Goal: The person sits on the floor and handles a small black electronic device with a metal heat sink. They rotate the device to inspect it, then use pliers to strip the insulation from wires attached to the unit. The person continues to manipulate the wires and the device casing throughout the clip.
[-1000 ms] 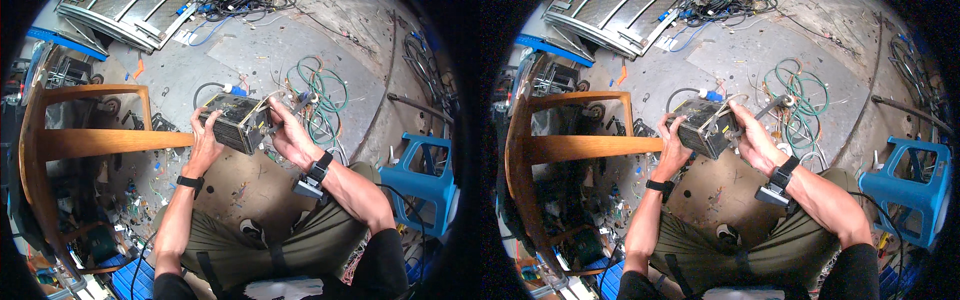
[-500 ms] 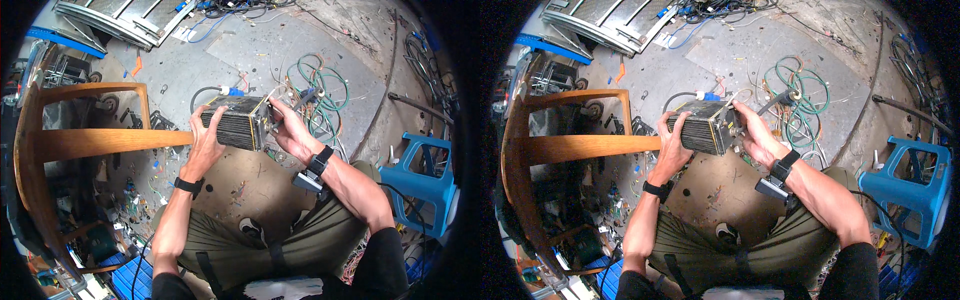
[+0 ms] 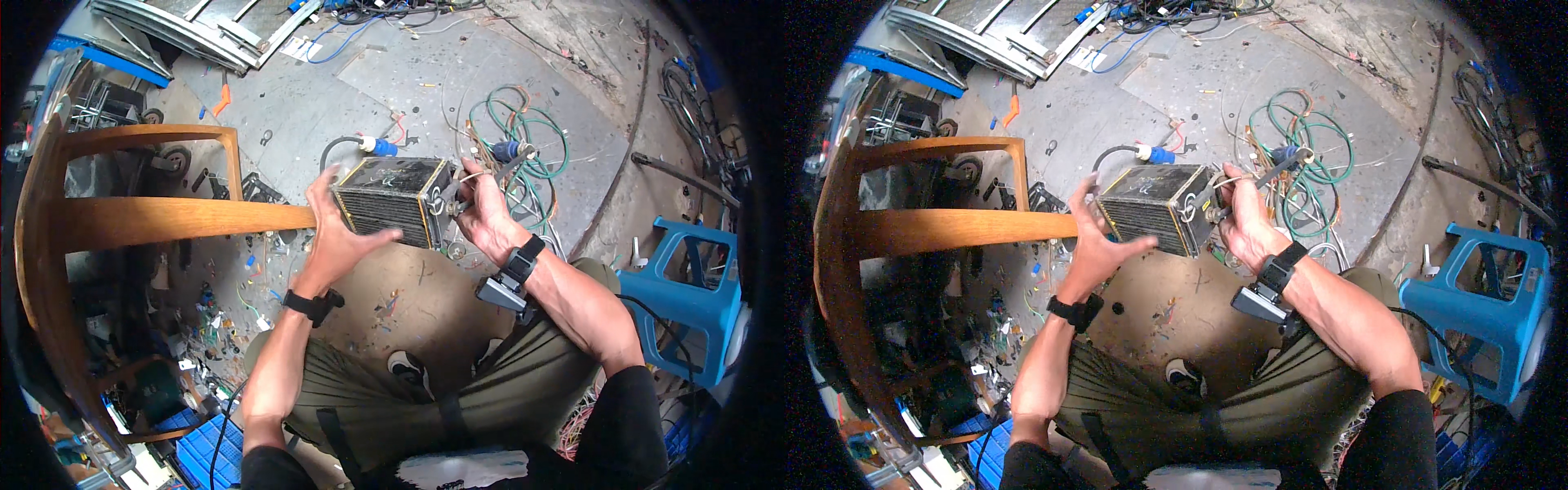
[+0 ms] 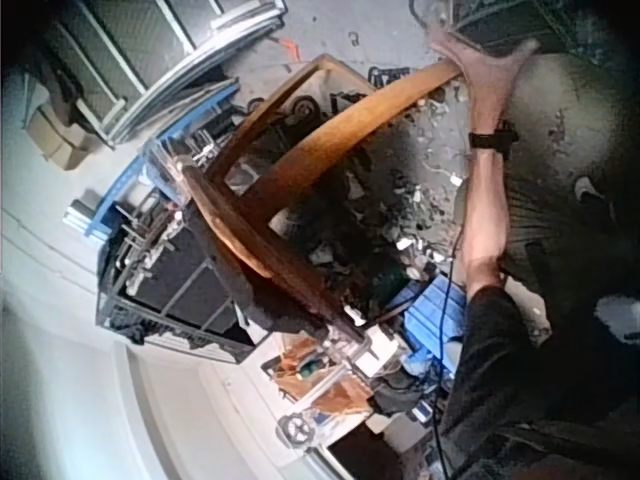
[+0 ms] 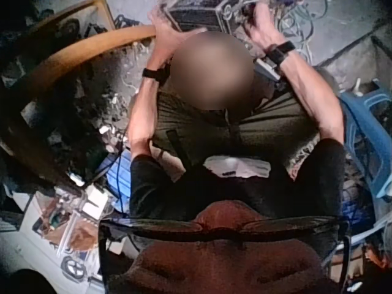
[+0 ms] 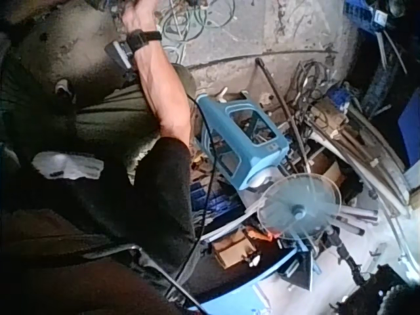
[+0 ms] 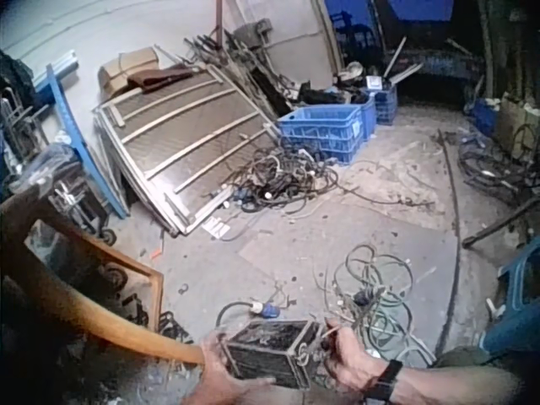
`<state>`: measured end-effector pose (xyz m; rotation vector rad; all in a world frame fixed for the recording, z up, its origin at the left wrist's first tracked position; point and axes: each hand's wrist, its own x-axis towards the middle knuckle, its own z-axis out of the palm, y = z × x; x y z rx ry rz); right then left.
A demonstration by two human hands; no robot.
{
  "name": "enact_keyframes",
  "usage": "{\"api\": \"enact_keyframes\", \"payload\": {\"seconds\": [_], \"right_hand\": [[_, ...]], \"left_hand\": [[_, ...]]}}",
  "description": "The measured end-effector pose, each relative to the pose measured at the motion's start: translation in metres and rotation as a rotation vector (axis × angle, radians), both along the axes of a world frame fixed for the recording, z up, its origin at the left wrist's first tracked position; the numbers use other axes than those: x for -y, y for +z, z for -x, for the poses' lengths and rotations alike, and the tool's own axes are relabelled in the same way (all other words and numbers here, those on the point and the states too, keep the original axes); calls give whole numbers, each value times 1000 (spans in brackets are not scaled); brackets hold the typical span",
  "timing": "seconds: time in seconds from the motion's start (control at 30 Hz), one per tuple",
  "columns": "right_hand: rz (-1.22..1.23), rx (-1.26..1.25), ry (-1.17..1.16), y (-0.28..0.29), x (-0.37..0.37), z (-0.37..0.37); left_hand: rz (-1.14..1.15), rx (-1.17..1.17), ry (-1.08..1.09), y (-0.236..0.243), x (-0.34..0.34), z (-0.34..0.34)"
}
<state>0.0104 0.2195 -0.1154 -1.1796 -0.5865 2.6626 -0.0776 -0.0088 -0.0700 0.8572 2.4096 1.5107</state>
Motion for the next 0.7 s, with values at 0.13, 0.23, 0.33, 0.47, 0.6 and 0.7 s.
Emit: {"api": "enact_keyframes", "payload": {"seconds": [0.13,0.23,0.33,0.47,0.6,0.7], "right_hand": [[0,-4,24,13,7,-3],[-21,-30,139,20,13,-10],[-59,35,118,32,24,-15],[-110,33,76,18,22,-14],[-55,-51,88,16,23,-13],[-55,-38,73,24,28,-10]], "left_hand": [[-481,534,321,-23,-5,5],[-535,679,339,-45,8,14],[-378,635,356,-58,14,15],[-343,639,373,-55,6,10],[-333,635,350,-52,9,13],[-355,617,357,-50,13,16]]}}
